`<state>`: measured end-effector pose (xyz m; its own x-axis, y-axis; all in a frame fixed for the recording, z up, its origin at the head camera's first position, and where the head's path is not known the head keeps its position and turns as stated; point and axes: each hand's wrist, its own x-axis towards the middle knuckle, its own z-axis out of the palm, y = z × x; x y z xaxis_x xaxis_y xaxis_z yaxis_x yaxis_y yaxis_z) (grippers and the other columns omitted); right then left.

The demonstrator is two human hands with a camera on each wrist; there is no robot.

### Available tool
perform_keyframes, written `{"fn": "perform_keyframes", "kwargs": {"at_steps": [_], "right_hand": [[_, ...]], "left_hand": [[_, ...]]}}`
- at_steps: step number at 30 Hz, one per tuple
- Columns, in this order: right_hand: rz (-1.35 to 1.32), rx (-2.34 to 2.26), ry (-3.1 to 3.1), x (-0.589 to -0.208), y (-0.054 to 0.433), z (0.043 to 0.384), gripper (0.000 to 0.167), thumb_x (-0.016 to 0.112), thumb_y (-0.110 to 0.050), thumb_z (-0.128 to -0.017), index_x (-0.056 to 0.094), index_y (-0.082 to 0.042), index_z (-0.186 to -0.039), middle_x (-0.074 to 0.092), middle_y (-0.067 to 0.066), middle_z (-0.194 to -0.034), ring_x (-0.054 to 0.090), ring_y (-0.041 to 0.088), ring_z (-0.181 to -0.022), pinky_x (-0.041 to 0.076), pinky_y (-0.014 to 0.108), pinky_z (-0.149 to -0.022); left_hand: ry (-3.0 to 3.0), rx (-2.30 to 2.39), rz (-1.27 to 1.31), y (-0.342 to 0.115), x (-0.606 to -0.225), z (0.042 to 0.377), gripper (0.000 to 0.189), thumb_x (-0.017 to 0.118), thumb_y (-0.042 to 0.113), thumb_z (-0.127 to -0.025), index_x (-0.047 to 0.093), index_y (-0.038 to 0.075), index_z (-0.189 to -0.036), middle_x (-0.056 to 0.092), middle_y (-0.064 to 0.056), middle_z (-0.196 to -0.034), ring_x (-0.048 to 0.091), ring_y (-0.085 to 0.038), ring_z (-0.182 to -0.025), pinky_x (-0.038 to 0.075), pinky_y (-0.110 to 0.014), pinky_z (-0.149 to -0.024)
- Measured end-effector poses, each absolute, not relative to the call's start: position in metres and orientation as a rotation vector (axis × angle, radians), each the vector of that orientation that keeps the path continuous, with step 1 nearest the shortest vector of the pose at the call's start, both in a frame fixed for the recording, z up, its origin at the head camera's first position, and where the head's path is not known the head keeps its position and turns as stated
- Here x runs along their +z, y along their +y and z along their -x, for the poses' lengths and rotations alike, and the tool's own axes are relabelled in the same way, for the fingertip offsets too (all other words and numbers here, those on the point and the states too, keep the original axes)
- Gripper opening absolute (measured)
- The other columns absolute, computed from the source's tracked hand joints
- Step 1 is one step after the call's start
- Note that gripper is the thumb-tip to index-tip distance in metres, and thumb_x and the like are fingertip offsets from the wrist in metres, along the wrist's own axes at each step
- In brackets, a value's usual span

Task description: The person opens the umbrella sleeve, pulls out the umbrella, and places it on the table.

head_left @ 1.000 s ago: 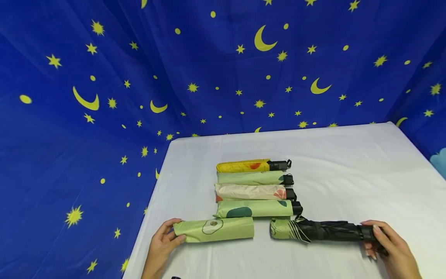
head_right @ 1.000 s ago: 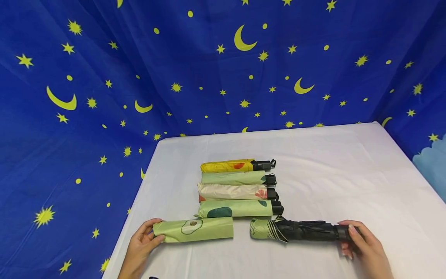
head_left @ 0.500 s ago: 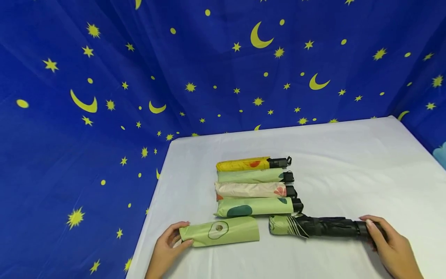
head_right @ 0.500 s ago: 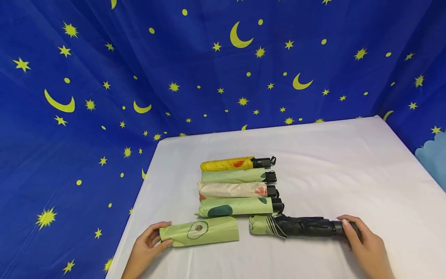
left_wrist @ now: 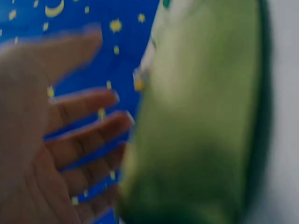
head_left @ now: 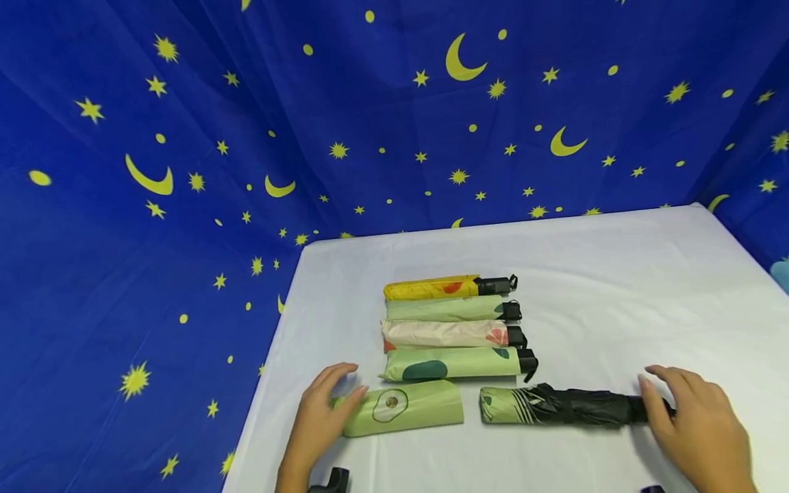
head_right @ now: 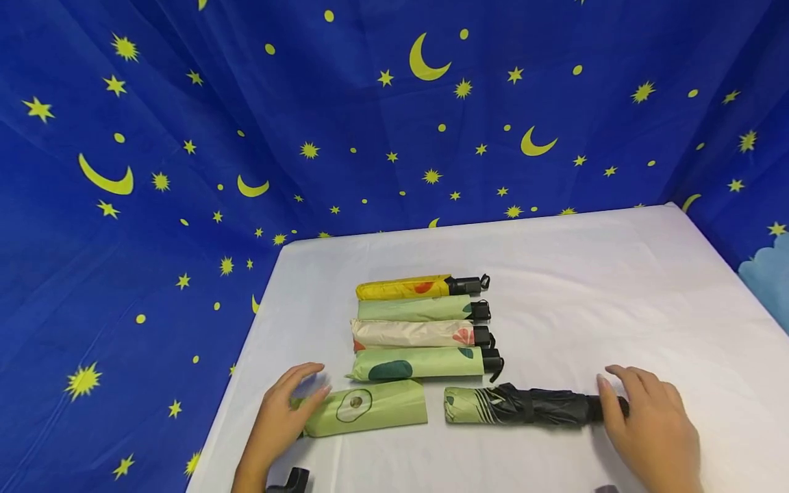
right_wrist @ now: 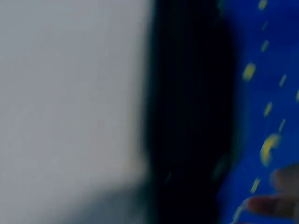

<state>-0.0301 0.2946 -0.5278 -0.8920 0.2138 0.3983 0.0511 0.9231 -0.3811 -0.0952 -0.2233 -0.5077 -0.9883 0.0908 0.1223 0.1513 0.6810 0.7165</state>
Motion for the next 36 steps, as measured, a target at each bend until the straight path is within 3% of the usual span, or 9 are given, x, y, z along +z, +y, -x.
{"fn": "perform_keyframes", "kwargs": {"at_steps": [6,10,14,21,26,31,36], "right_hand": [[-0.101,0.588,-2.605,-0.514,0.232,0.07,0.031,0.074,-0.024,-0.091,0.073,-0.003,-0.114,0.073,0.018,-0.103,0.063,0.046,-0.096,0.046,0.064,-0.075],[-0.102,0.584,-2.857,-0.521,0.198,0.09,0.046,0.064,-0.036,-0.1,0.07,0.005,-0.12,0.07,0.022,-0.104,0.066,0.046,-0.094,0.051,0.063,-0.075],[-0.034,0.585,-2.976,-0.526,0.188,0.095,0.049,0.061,-0.035,-0.102,0.068,0.01,-0.12,0.067,0.023,-0.101,0.065,0.045,-0.093,0.051,0.062,-0.076],[-0.043,0.613,-2.98,-0.528,0.184,0.102,0.049,0.06,-0.034,-0.102,0.068,0.012,-0.117,0.071,0.025,-0.097,0.068,0.046,-0.089,0.053,0.062,-0.076],[-0.064,0.721,-3.009,-0.523,0.183,0.104,0.05,0.056,-0.029,-0.105,0.063,0.018,-0.12,0.069,0.031,-0.104,0.066,0.05,-0.1,0.051,0.063,-0.086],[-0.013,0.905,-3.023,-0.514,0.184,0.102,0.06,0.047,-0.036,-0.11,0.056,0.019,-0.131,0.067,0.031,-0.113,0.063,0.05,-0.107,0.051,0.062,-0.087],[-0.004,1.095,-2.853,-0.499,0.186,0.097,0.053,0.048,-0.038,-0.11,0.057,0.004,-0.14,0.068,0.009,-0.093,0.064,0.024,-0.078,0.05,0.043,-0.067]], "left_hand": [[-2.906,-1.067,0.196,-0.183,-0.506,0.12,0.05,0.069,0.047,-0.096,0.067,0.013,-0.133,0.066,-0.002,-0.127,0.064,-0.023,-0.117,0.052,-0.049,-0.097],[-2.952,-1.04,0.188,-0.168,-0.513,0.126,0.054,0.064,0.052,-0.098,0.069,0.006,-0.126,0.069,-0.003,-0.109,0.067,-0.021,-0.099,0.055,-0.045,-0.085],[-2.961,-1.125,0.208,-0.159,-0.518,0.13,0.054,0.063,0.053,-0.099,0.071,0.004,-0.122,0.066,0.004,-0.098,0.064,-0.014,-0.09,0.054,-0.038,-0.079],[-2.964,-1.284,0.143,-0.159,-0.518,0.135,0.066,0.073,0.056,-0.091,0.067,0.002,-0.129,0.064,0.003,-0.1,0.061,-0.014,-0.09,0.054,-0.037,-0.079],[-2.96,-1.439,0.074,-0.158,-0.517,0.135,0.075,0.083,0.051,-0.083,0.063,0.001,-0.135,0.065,-0.003,-0.108,0.063,-0.02,-0.099,0.056,-0.041,-0.082],[-2.913,-1.535,0.017,-0.16,-0.516,0.135,0.074,0.087,0.046,-0.08,0.063,0.004,-0.136,0.067,-0.007,-0.115,0.065,-0.024,-0.105,0.057,-0.042,-0.086],[-2.769,-1.615,0.007,-0.162,-0.505,0.135,0.071,0.088,0.045,-0.08,0.063,0.011,-0.137,0.067,-0.004,-0.118,0.064,-0.02,-0.106,0.055,-0.039,-0.09]]}}
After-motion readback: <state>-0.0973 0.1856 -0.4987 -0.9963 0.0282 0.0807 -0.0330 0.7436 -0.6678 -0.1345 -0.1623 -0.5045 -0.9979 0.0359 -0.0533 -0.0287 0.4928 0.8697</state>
